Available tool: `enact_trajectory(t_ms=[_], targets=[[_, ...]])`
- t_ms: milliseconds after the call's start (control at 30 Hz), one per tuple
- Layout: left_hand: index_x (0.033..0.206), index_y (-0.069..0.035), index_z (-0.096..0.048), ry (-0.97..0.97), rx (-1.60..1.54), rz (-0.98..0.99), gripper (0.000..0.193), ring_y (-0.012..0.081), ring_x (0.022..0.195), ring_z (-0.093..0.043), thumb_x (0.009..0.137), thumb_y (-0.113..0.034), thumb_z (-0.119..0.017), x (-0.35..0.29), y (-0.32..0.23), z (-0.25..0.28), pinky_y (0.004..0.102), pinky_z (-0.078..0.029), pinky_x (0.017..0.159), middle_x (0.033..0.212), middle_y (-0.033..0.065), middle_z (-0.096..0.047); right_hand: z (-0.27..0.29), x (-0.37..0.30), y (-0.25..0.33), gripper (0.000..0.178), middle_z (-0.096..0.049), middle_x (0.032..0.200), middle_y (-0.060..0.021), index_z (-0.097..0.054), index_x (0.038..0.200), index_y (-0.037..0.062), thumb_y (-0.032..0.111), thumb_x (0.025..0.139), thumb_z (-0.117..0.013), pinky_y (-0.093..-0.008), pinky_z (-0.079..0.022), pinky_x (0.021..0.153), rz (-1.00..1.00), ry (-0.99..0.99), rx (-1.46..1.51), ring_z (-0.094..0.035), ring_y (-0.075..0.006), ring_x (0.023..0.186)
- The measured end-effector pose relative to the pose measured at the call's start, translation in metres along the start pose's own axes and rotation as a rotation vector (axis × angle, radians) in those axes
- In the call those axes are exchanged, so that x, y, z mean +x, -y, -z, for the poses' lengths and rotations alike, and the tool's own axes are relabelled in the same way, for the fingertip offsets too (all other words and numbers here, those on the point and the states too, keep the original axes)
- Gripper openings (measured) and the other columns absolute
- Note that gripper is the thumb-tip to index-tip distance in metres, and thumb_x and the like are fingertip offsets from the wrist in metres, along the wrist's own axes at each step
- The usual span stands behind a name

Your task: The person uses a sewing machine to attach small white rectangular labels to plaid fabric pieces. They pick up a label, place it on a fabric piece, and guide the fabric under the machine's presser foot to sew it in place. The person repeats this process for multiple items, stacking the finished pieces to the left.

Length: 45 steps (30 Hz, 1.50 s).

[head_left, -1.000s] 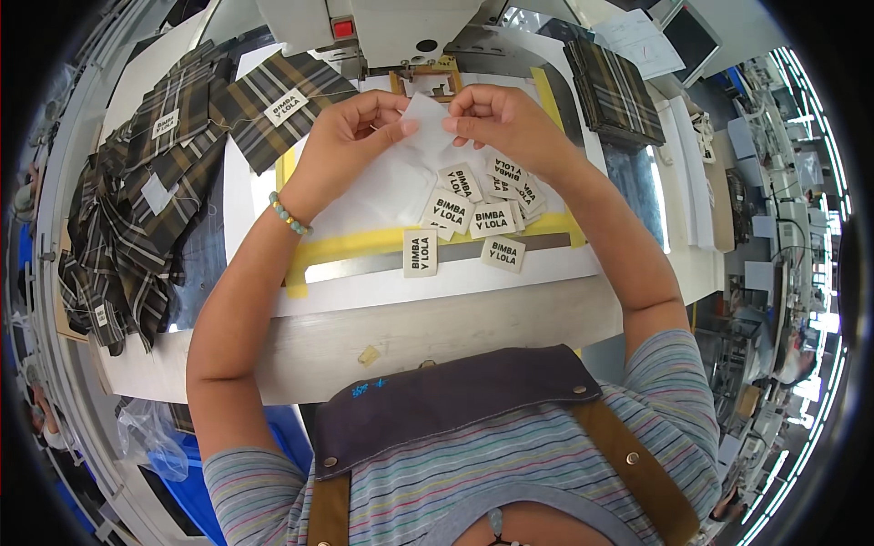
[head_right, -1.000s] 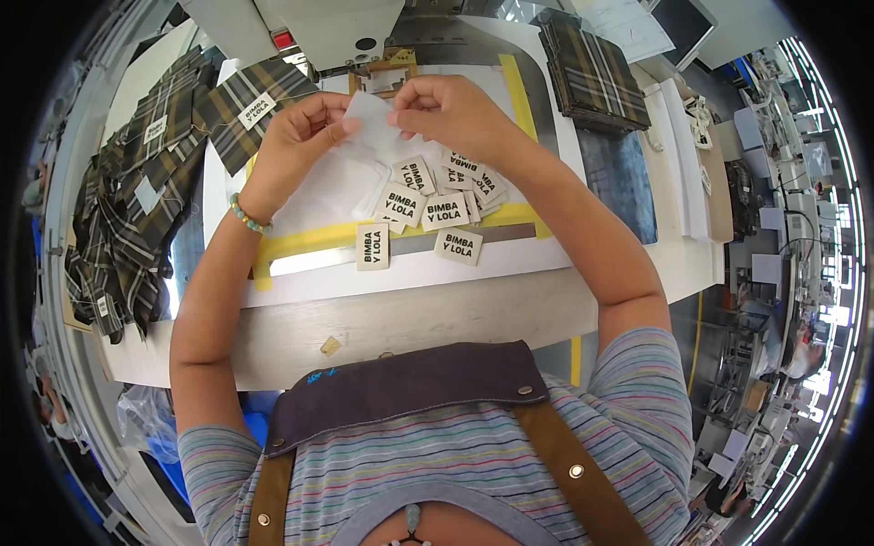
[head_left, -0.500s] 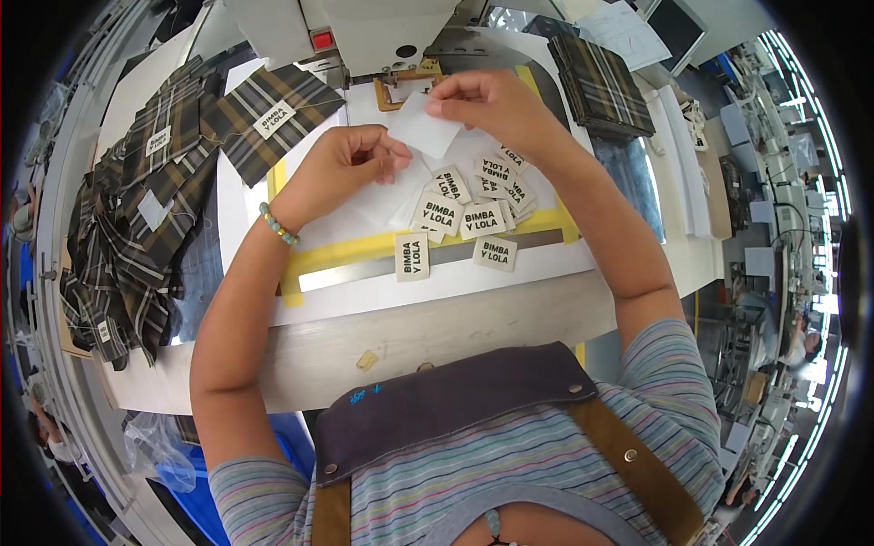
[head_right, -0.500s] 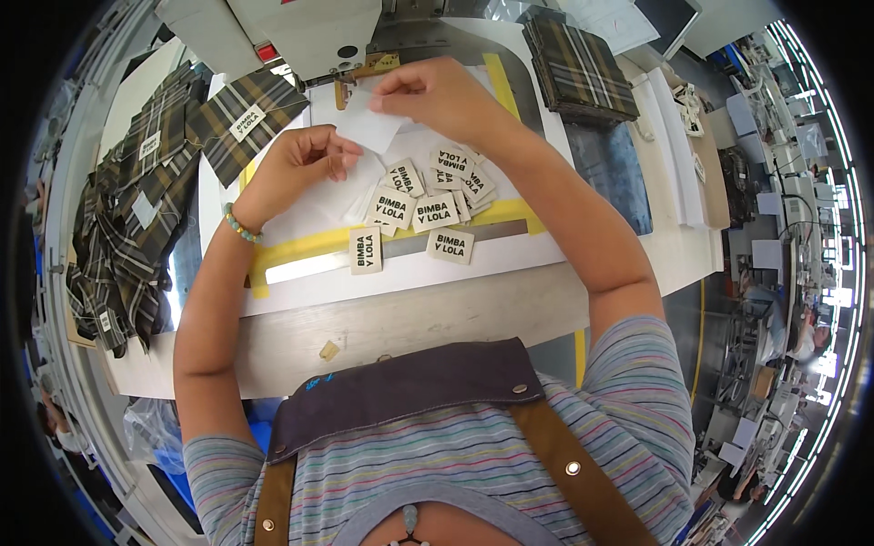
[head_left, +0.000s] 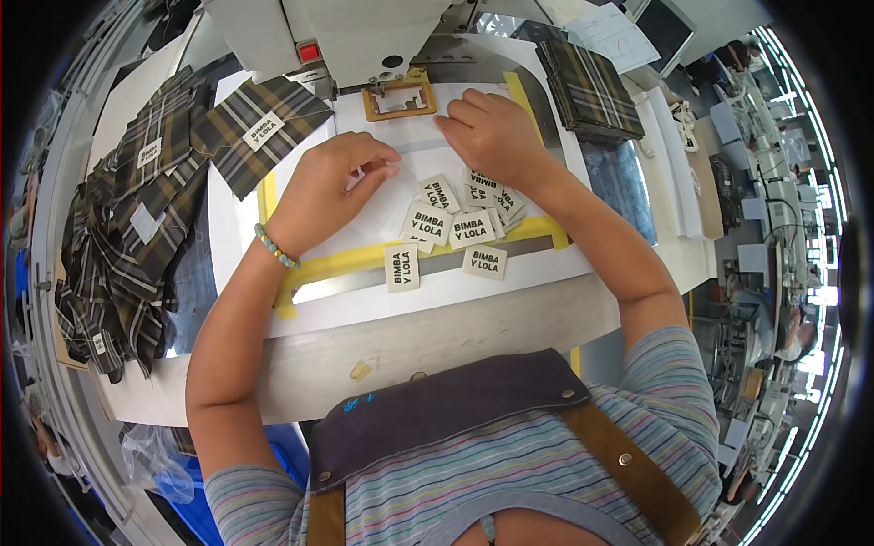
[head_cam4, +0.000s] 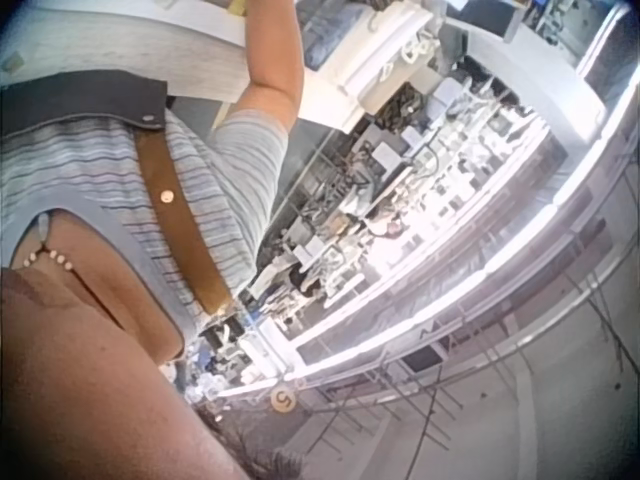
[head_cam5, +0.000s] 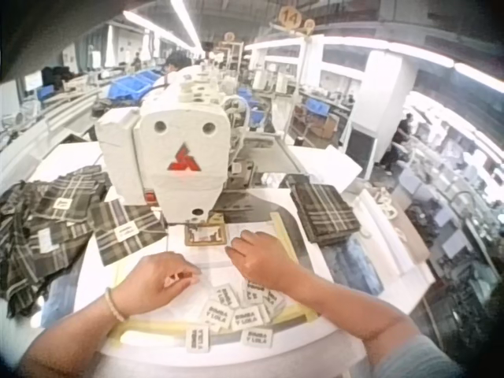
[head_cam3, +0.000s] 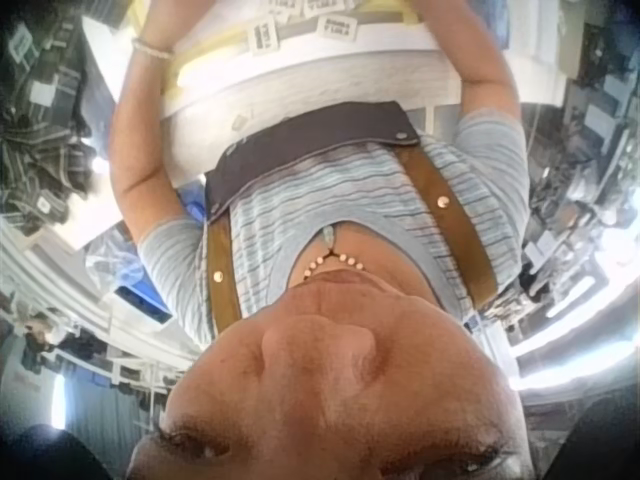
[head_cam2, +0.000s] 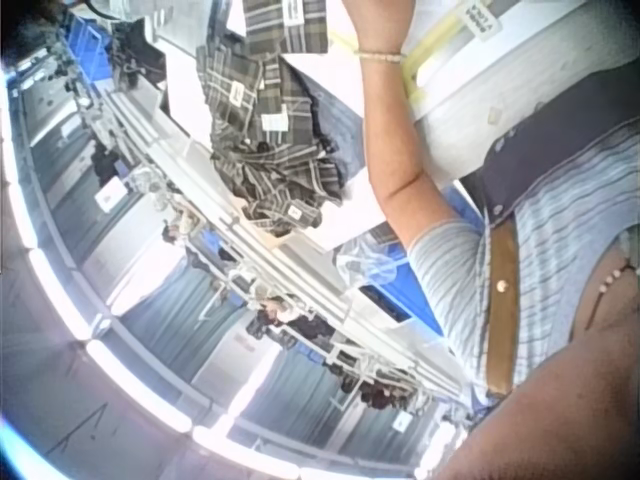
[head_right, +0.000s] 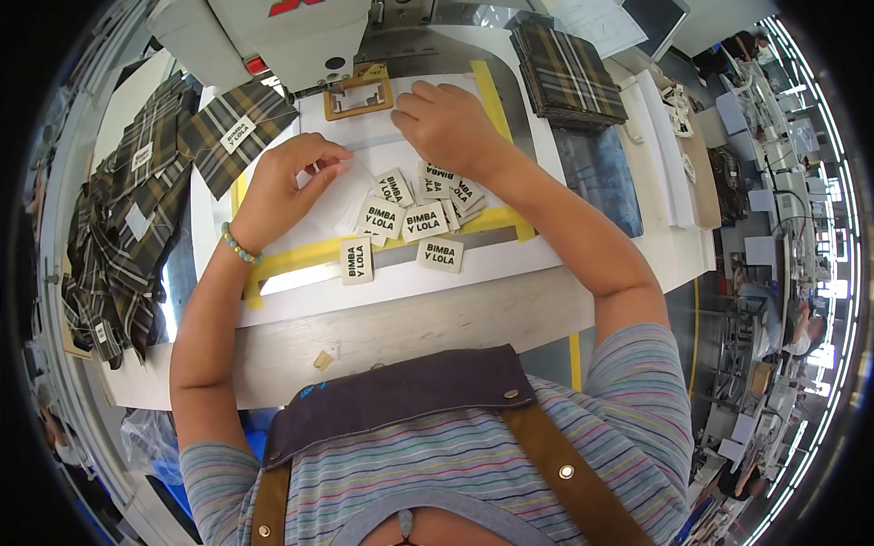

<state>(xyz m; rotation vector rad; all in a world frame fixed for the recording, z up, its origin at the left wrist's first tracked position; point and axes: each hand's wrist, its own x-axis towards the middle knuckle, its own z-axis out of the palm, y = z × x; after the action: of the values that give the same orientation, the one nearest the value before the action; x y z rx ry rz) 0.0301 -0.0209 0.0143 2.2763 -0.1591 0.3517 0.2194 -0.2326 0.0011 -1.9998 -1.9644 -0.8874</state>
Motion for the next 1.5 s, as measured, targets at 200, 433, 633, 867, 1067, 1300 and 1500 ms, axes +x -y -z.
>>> enact_trajectory(t_ms=[200, 433, 633, 867, 1067, 1300, 1500], targets=[[0.107, -0.002, -0.077, 0.002, 0.110, -0.129, 0.014, 0.0276, 0.086, -0.068, 0.095, -0.006, -0.076, -0.001, 0.005, -0.003, 0.0358, -0.055, 0.074, 0.095, 0.0110, -0.073, 0.000, 0.010, 0.005, 0.016, -0.067, 0.093, -0.0002, -0.076, 0.096, 0.0081, 0.022, 0.089, -0.076, -0.0364, -0.056, 0.075, -0.050, 0.090, 0.128, -0.064, -0.0198, 0.094], [0.107, -0.002, -0.076, -0.009, 0.169, -0.159, 0.014, 0.0308, 0.091, -0.069, 0.094, -0.006, -0.076, 0.000, 0.001, -0.002, 0.0394, -0.056, 0.080, 0.097, 0.0112, -0.073, 0.029, -0.015, 0.015, 0.054, -0.061, 0.143, -0.0160, -0.071, 0.134, 0.0043, 0.048, 0.102, -0.066, -0.0552, -0.044, 0.110, -0.261, 0.242, 0.143, -0.051, -0.0349, 0.137], [0.121, -0.004, -0.075, -0.049, 0.316, -0.270, 0.031, 0.0353, 0.119, -0.068, 0.092, -0.011, -0.079, 0.000, 0.003, -0.004, 0.0427, -0.057, 0.100, 0.125, 0.0111, -0.075, 0.006, -0.019, 0.028, 0.069, -0.043, 0.164, -0.0231, -0.057, 0.152, 0.0041, 0.057, 0.107, -0.055, -0.0672, -0.028, 0.123, -0.329, 0.335, 0.173, -0.033, -0.0423, 0.155], [0.138, -0.004, -0.066, 0.005, 0.512, -0.225, 0.047, 0.0393, 0.141, -0.054, 0.101, -0.032, -0.071, -0.003, 0.007, -0.012, 0.0500, -0.043, 0.118, 0.149, 0.0142, -0.063, 0.009, 0.003, 0.040, 0.066, -0.042, 0.159, -0.0290, -0.052, 0.154, 0.0007, 0.049, 0.108, -0.056, -0.0633, -0.028, 0.123, -0.342, 0.376, 0.225, -0.033, -0.0430, 0.154], [0.154, -0.004, -0.054, 0.022, 0.553, -0.132, 0.067, 0.0439, 0.156, -0.035, 0.104, -0.049, -0.062, -0.002, 0.015, -0.022, 0.0606, -0.026, 0.128, 0.158, 0.0170, -0.054, 0.006, 0.000, 0.038, 0.066, -0.043, 0.157, -0.0290, -0.051, 0.154, 0.0004, 0.048, 0.108, -0.057, -0.0629, -0.029, 0.123, -0.352, 0.348, 0.241, -0.036, -0.0429, 0.153], [0.160, -0.003, -0.047, 0.038, 0.563, -0.106, 0.077, 0.0432, 0.161, -0.026, 0.106, -0.059, -0.054, 0.002, 0.021, -0.028, 0.0632, -0.017, 0.129, 0.162, 0.0187, -0.050, 0.000, -0.001, 0.038, 0.068, -0.044, 0.159, -0.0263, -0.053, 0.151, 0.0013, 0.053, 0.108, -0.056, -0.0683, -0.030, 0.119, -0.345, 0.329, 0.232, -0.036, -0.0436, 0.152], [0.159, -0.003, -0.047, 0.045, 0.575, -0.098, 0.078, 0.0428, 0.160, -0.028, 0.106, -0.059, -0.054, 0.004, 0.025, -0.029, 0.0631, -0.017, 0.129, 0.165, 0.0185, -0.046, -0.001, 0.000, 0.040, 0.066, -0.044, 0.158, -0.0260, -0.055, 0.150, 0.0014, 0.052, 0.107, -0.056, -0.0686, -0.030, 0.119, -0.355, 0.317, 0.238, -0.036, -0.0436, 0.152]])
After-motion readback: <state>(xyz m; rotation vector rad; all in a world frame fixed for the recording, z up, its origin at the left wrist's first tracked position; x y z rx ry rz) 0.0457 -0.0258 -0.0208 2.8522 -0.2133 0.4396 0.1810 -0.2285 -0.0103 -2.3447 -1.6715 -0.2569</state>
